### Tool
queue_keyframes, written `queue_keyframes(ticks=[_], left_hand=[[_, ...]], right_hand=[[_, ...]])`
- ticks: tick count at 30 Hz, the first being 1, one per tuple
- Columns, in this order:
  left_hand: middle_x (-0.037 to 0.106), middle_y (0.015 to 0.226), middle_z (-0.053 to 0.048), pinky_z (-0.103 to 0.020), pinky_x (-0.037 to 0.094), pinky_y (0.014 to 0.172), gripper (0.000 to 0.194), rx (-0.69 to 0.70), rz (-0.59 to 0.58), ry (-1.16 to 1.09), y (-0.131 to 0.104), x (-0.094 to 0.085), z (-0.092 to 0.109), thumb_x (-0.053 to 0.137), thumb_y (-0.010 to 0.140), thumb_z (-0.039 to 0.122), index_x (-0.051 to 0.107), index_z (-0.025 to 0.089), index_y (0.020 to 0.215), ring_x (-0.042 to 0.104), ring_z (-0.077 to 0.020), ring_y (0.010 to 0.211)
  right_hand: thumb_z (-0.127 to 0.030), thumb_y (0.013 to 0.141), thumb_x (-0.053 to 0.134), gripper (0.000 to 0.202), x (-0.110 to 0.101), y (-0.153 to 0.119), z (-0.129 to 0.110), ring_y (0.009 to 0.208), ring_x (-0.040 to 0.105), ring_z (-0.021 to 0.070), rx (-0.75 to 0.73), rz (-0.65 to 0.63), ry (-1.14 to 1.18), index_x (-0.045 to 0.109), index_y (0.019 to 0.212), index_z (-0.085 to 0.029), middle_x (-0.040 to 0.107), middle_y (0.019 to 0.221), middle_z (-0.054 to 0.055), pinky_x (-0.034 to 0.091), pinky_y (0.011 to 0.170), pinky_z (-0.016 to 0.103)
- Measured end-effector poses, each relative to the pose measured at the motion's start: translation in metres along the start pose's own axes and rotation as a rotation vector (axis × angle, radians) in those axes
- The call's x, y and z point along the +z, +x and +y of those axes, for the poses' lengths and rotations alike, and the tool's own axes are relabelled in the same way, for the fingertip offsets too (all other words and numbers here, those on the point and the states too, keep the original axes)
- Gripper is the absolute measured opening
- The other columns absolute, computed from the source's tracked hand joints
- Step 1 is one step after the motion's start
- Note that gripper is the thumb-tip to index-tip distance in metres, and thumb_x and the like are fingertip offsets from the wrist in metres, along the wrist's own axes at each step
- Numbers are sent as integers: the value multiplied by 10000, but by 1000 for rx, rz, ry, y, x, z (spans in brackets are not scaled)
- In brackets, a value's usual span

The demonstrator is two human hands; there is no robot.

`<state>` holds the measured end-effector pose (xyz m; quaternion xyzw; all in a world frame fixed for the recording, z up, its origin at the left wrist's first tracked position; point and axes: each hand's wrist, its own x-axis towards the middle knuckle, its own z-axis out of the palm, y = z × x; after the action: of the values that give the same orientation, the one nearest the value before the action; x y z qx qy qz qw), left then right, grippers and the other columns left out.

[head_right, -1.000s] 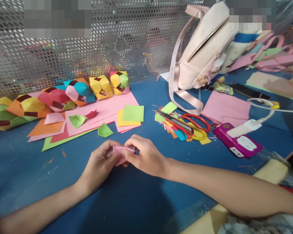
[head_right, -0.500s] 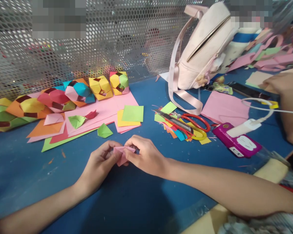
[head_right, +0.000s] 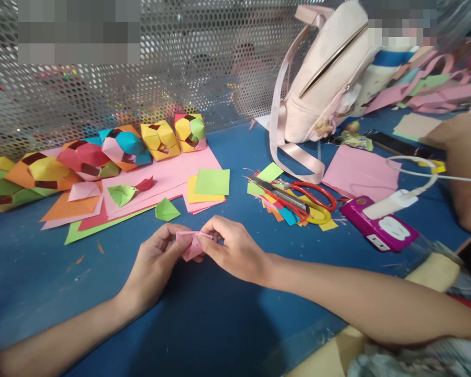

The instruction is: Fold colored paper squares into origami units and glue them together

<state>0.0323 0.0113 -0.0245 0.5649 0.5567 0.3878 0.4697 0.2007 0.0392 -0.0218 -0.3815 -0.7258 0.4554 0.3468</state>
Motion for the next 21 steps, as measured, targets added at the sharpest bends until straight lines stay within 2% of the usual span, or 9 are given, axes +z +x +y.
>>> queue_keyframes(ticks=[3,10,16,21], left_hand=[[647,710,-21,-292,470,691,203,6,-6,-16,0,0,1,507,862,346,568,163,800,613,-148,692],[610,672,19,-225,442,625,187,37,-43,26,-2,1,0,503,870,326,559,172,781,581,-102,633],[610,669,18,-228,443,639,191,40,-40,36,-2,1,2,502,870,325,558,170,772,586,-106,643],[623,683,-1,-230,448,630,211,40,-68,44,-2,0,3,480,879,325,565,160,778,585,-115,645]], right_hand=[[-234,880,478,165,0,0,0,683,601,125,-2,13,-31,572,769,-156,641,719,20,478,663,252],[-208,864,508,120,2,0,4,657,594,113,-92,48,-51,558,764,-164,618,706,6,477,631,233],[-204,860,519,115,3,0,2,637,606,109,-93,57,-28,563,760,-166,634,693,0,485,622,230],[-221,871,504,154,2,0,1,638,610,119,-36,42,-54,567,744,-162,646,674,8,483,611,238]])
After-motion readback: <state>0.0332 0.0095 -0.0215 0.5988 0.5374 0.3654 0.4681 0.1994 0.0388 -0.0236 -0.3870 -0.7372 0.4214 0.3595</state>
